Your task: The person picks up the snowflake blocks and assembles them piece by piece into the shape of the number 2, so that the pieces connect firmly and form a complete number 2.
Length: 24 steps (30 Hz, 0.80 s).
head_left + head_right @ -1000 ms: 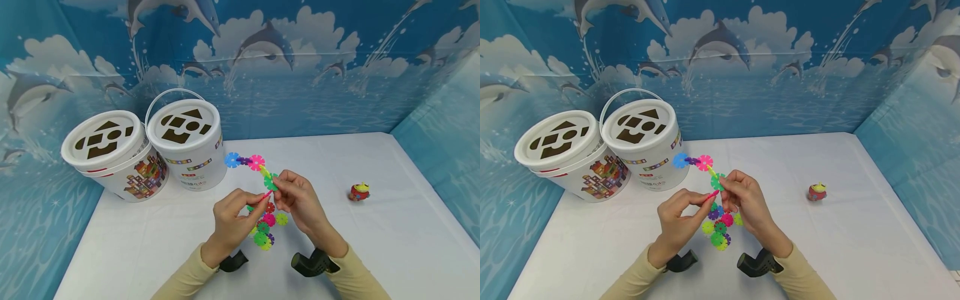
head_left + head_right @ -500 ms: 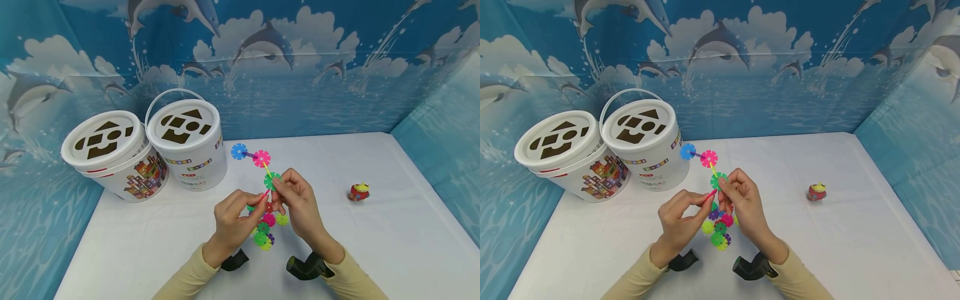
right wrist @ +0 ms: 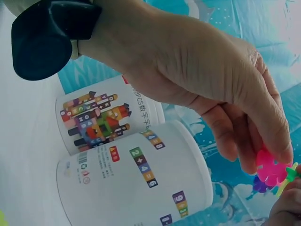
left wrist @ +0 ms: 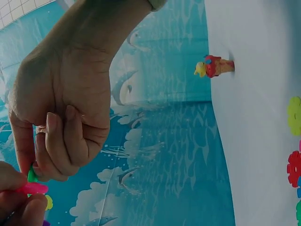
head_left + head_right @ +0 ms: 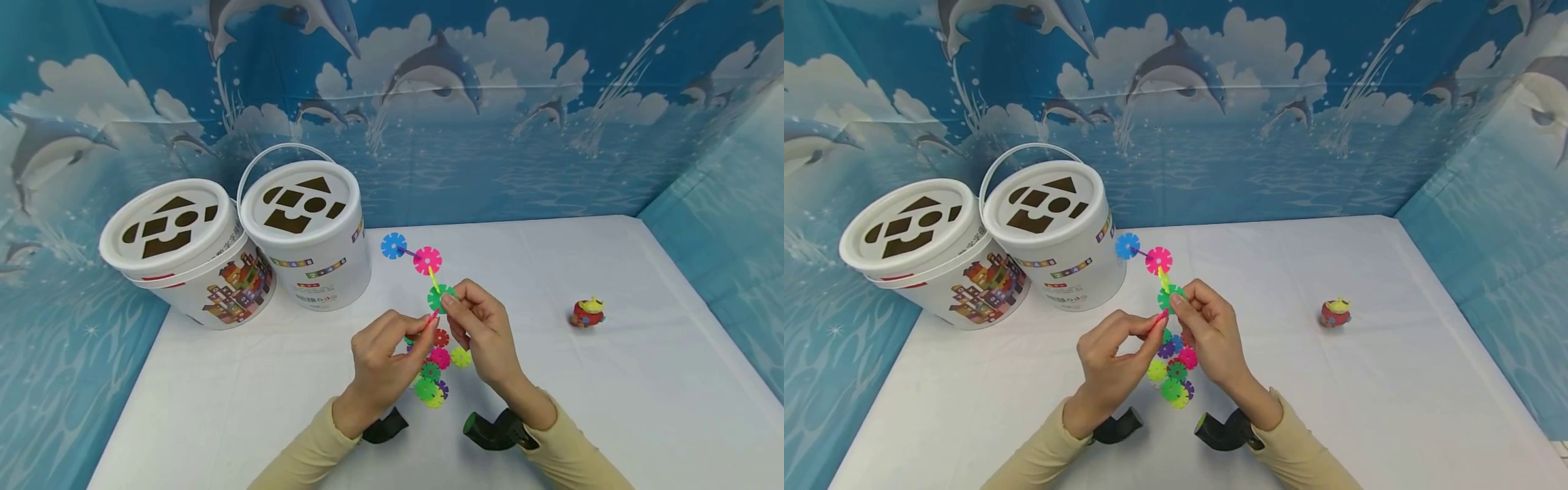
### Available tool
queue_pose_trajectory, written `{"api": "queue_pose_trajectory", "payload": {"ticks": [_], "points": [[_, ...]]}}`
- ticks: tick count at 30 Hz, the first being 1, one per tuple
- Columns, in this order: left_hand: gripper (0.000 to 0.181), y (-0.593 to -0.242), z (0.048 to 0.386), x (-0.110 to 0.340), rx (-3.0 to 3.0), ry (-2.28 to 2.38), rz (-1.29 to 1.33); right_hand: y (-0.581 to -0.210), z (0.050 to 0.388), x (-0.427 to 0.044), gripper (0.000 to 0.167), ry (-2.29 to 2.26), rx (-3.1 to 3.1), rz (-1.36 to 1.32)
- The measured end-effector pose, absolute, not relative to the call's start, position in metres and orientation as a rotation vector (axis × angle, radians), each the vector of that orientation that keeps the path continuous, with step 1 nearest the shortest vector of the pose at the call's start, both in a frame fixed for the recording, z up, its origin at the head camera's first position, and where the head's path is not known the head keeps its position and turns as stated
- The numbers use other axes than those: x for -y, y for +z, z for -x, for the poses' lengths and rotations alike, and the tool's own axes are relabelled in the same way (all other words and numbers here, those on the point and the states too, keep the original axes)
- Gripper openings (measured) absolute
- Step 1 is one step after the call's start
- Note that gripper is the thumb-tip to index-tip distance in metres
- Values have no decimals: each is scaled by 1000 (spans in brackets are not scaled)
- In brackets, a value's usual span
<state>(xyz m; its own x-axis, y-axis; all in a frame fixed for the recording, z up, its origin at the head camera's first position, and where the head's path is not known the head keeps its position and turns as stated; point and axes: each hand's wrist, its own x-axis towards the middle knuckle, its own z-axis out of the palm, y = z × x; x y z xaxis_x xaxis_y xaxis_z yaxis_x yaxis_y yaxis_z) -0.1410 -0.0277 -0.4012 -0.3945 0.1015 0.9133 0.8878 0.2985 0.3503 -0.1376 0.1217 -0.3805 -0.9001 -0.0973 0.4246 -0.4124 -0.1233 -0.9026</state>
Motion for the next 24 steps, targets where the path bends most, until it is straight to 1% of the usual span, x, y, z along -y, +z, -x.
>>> {"api": "queue_pose_trajectory", "payload": {"ticks": [3, 12, 16, 22, 24], "points": [[11, -401, 140, 27, 1725, -1177, 892, -380, 138, -122, 22, 2134, 1914, -613], [13, -399, 140, 30, 1718, -1159, 879, -381, 140, -123, 24, 2105, 2001, -699], [14, -399, 143, 30, 1737, -1179, 876, -381, 142, -124, 23, 2144, 2019, -684], [19, -402, 144, 29, 1796, -1231, 898, -382, 145, -126, 17, 2139, 2061, -605], [21, -402, 143, 29, 1815, -1255, 919, -381, 146, -128, 19, 2132, 2064, -566]]}}
